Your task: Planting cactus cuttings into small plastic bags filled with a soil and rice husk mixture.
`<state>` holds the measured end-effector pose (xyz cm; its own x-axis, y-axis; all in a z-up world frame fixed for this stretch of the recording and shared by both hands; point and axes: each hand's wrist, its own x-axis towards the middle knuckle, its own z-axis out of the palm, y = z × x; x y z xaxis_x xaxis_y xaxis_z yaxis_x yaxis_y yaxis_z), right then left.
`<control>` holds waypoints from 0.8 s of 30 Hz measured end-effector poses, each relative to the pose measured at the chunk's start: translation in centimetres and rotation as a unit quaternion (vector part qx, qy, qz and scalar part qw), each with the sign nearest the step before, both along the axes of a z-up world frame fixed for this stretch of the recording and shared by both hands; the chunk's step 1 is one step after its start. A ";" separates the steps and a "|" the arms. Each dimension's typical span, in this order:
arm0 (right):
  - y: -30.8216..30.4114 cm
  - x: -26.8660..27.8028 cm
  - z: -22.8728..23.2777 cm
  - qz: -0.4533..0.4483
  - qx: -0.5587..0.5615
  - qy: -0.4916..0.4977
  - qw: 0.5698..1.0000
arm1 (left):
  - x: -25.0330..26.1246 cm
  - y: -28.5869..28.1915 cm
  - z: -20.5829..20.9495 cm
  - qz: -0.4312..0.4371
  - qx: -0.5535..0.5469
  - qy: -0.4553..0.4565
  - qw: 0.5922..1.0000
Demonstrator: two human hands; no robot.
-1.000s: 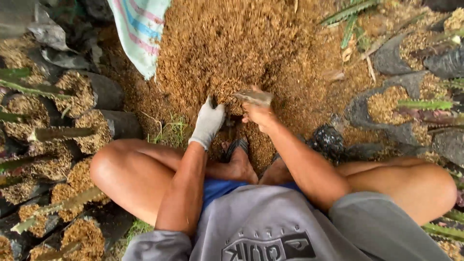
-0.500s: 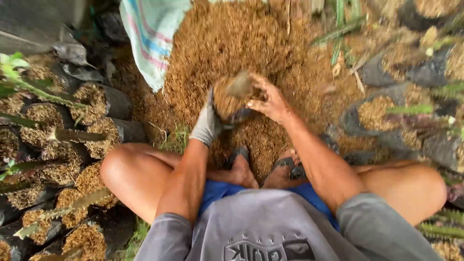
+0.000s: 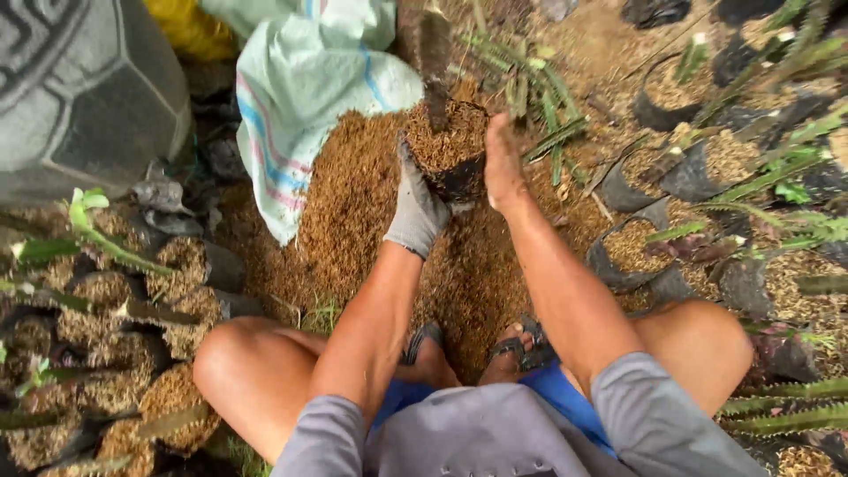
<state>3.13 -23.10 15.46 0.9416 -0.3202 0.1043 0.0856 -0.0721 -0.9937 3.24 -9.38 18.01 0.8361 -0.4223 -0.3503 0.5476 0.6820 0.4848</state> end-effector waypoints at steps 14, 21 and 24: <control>0.7 -2.2 11.1 0.082 -0.021 0.095 0.992 | -6.0 5.7 12.2 -0.129 0.137 -0.133 0.973; 5.0 -0.6 10.8 0.181 0.009 0.088 0.979 | -9.0 15.1 11.1 0.182 0.134 -0.078 0.971; 3.0 0.4 9.6 0.211 -0.125 0.038 0.969 | -11.2 20.9 11.1 0.309 0.127 -0.082 0.939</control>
